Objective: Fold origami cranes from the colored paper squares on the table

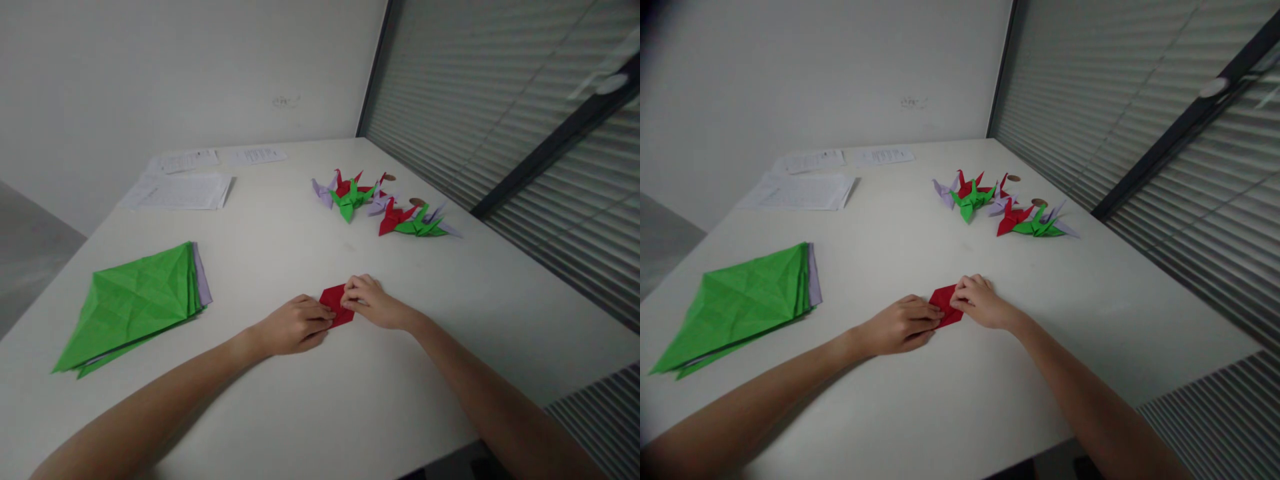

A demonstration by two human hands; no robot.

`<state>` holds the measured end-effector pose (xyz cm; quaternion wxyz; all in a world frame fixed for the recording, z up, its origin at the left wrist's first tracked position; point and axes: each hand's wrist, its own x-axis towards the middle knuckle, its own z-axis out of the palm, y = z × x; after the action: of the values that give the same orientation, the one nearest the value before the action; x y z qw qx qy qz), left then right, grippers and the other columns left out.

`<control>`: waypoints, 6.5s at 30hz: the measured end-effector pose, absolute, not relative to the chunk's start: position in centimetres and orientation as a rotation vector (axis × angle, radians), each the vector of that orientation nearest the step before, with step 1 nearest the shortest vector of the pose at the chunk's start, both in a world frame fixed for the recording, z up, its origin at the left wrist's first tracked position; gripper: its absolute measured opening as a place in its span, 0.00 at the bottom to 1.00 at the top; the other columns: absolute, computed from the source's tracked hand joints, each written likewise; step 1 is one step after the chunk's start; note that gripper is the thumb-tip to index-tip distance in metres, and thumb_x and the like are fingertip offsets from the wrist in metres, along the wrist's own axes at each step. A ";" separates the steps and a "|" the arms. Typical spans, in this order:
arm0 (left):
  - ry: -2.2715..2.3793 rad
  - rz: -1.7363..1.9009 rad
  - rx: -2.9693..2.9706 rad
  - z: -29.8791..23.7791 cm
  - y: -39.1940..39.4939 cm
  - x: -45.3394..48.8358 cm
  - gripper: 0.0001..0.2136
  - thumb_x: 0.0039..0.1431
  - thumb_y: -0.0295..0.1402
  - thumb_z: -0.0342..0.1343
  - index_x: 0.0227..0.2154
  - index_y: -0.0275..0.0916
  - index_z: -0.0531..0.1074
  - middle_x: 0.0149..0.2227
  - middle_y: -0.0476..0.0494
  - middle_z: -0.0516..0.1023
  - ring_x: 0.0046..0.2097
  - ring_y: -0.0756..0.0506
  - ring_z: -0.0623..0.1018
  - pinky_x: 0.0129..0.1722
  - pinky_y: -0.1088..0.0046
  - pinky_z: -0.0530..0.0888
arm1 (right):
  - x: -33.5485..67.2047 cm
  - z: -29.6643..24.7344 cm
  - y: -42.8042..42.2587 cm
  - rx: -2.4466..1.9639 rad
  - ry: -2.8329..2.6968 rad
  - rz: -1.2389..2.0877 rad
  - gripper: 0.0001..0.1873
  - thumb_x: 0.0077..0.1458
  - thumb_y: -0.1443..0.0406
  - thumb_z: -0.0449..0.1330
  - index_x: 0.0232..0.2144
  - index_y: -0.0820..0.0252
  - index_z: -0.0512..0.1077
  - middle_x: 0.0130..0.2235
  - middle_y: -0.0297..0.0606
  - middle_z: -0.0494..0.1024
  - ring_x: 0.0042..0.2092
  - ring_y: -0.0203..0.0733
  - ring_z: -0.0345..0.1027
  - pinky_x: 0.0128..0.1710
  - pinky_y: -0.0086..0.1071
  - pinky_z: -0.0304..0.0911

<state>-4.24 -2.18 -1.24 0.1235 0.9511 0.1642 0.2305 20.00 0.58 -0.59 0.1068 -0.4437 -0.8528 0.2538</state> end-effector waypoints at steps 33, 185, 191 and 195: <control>0.399 0.640 2.778 -1.9 -1.8 -4.6 0.10 0.64 0.30 0.49 0.42 0.36 0.74 0.49 0.39 0.78 0.53 0.43 0.75 0.53 0.62 0.67 | 20.0 -1.1 1.0 -1.391 -2.372 0.775 0.05 0.54 0.62 0.65 0.27 0.55 0.78 0.41 0.39 0.70 0.46 0.47 0.63 0.53 0.46 0.57; 0.780 0.527 2.985 -0.3 -1.3 -5.3 0.26 0.65 0.54 0.42 0.45 0.36 0.74 0.48 0.35 0.78 0.59 0.36 0.69 0.59 0.52 0.57 | 19.9 0.8 0.1 -0.989 -2.635 0.279 0.10 0.58 0.62 0.61 0.40 0.56 0.79 0.45 0.44 0.77 0.49 0.50 0.65 0.49 0.47 0.60; 0.969 0.533 2.841 -0.1 -1.7 -5.2 0.25 0.65 0.53 0.43 0.47 0.37 0.72 0.51 0.34 0.77 0.59 0.37 0.70 0.59 0.51 0.59 | 19.5 0.8 -0.2 -0.868 -2.638 0.437 0.09 0.58 0.66 0.60 0.40 0.55 0.79 0.47 0.41 0.78 0.55 0.51 0.62 0.55 0.48 0.58; 1.046 0.494 2.765 -0.2 -1.9 -5.1 0.28 0.65 0.53 0.44 0.56 0.35 0.65 0.57 0.30 0.71 0.62 0.36 0.67 0.60 0.49 0.59 | 18.9 0.9 -0.9 -0.843 -2.665 0.560 0.11 0.56 0.67 0.60 0.43 0.57 0.78 0.42 0.41 0.77 0.47 0.47 0.65 0.51 0.45 0.61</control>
<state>-5.12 -1.89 -0.23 0.0722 0.9201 0.3481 0.1645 18.86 -0.88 0.91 0.1451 -0.2926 -0.9250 0.1944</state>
